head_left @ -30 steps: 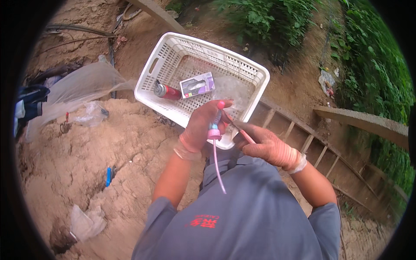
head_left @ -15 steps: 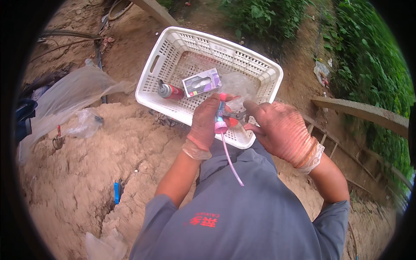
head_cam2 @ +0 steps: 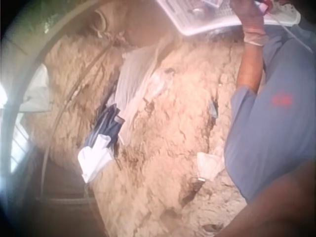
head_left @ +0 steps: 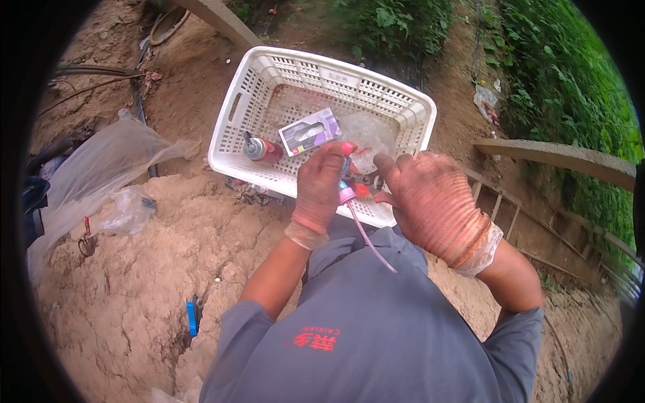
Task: The person receives a red plastic bottle cap and places it into a white basket. They then use pliers and scissors to cut and trim a pink plastic tube attached to a small irrigation valve, repeatedly adjusting and inspecting the components. The person places the modified parts into the basket and continues handling the tools and components.
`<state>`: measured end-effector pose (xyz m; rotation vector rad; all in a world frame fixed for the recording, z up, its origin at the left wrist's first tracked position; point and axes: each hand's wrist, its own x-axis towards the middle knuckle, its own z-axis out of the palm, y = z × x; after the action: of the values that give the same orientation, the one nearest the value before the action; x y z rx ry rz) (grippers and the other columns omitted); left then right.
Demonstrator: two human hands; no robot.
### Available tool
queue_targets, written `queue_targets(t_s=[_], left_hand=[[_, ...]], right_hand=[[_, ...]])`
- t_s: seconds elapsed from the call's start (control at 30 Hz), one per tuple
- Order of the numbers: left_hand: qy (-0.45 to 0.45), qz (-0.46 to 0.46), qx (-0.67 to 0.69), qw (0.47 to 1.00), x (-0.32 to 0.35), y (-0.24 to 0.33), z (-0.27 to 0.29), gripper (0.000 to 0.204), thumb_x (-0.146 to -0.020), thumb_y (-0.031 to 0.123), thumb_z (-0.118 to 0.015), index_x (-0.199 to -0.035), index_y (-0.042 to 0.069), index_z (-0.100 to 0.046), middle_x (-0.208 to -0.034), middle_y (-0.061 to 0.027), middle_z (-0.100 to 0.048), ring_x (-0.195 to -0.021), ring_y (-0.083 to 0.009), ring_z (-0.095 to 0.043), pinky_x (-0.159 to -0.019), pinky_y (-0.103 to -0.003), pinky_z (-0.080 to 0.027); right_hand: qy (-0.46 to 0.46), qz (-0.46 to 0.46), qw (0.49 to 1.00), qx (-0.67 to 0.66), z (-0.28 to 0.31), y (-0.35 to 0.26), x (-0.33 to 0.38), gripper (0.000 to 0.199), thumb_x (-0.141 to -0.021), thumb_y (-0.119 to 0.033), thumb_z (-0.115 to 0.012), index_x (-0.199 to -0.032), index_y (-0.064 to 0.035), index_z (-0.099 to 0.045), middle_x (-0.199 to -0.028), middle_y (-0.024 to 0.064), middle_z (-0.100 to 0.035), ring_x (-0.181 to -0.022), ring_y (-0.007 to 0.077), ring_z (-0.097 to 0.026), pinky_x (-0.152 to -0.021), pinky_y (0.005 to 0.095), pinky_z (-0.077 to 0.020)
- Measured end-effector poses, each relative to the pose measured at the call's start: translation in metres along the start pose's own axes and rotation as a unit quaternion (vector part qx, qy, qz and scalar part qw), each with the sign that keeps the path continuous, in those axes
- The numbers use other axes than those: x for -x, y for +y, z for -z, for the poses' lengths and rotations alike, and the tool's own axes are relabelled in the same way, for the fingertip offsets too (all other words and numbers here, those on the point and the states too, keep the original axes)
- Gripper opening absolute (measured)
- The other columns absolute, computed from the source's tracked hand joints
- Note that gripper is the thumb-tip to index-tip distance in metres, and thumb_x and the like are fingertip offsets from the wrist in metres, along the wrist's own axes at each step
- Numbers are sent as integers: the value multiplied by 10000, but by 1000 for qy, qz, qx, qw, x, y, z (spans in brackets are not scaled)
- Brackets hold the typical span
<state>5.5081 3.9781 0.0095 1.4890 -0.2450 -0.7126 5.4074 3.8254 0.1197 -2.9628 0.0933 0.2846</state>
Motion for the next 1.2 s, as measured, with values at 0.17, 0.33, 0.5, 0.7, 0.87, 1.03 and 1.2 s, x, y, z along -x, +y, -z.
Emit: queue_targets(t_s=[0.17, 0.33, 0.5, 0.7, 0.87, 1.03, 1.2], left_hand=[[50, -52, -38, 997, 3, -6, -7, 414, -1061, 423, -569, -1179, 51, -706, -856, -58, -665, -711, -116, -633, -551, -265, -492], [91, 3, 32, 995, 9, -1, -21, 399, -1114, 373, -511, -1153, 30, -710, -1047, -61, -728, -821, -122, -654, -792, -299, -531], [127, -18, 65, 990, 10, 5, -37, 429, -1118, 398, -495, -1170, 24, -699, -1070, -55, -719, -814, -123, -632, -795, -299, -515], [119, -101, 44, 987, 9, 1, -49, 501, -1108, 464, -488, -1179, 9, -688, -912, -45, -696, -783, -114, -611, -766, -283, -501], [99, -85, 106, 986, 7, 12, -57, 586, -1081, 542, -499, -1191, -4, -682, -805, -30, -664, -761, -109, -599, -742, -269, -490], [79, -37, 139, 987, 0, 9, -51, 640, -1065, 590, -492, -1211, -7, -673, -810, -31, -664, -773, -106, -606, -728, -263, -489], [68, -65, 100, 990, 0, 8, -54, 656, -1065, 605, -476, -1208, -4, -671, -815, -31, -662, -789, -110, -610, -735, -264, -488]], right_hand=[[25, 6, 1000, 15, -2, 0, 0, 394, -882, -251, -739, -1189, -33, -623, -812, 142, -684, -804, 344, -710, -709, 454, -539], [28, -33, 999, -30, -14, 5, 10, 424, -889, -282, -742, -1211, -34, -618, -840, 147, -696, -771, 338, -710, -682, 451, -543], [73, -55, 992, -87, -31, 11, 21, 505, -892, -299, -740, -1301, -41, -593, -877, 154, -704, -767, 337, -706, -678, 455, -545], [65, -79, 979, -177, -29, 19, 31, 562, -882, -277, -751, -1361, -48, -569, -913, 138, -706, -822, 360, -695, -714, 473, -543], [83, -77, 968, -226, -23, 27, 35, 578, -875, -254, -761, -1382, -65, -558, -924, 120, -712, -885, 363, -686, -749, 484, -537], [84, -42, 972, -215, -10, 44, 37, 551, -873, -259, -770, -1357, -81, -575, -924, 111, -725, -879, 366, -688, -766, 476, -539], [45, -42, 983, -172, -9, 47, 35, 561, -872, -277, -774, -1355, -81, -566, -919, 107, -729, -874, 355, -696, -760, 466, -540]])
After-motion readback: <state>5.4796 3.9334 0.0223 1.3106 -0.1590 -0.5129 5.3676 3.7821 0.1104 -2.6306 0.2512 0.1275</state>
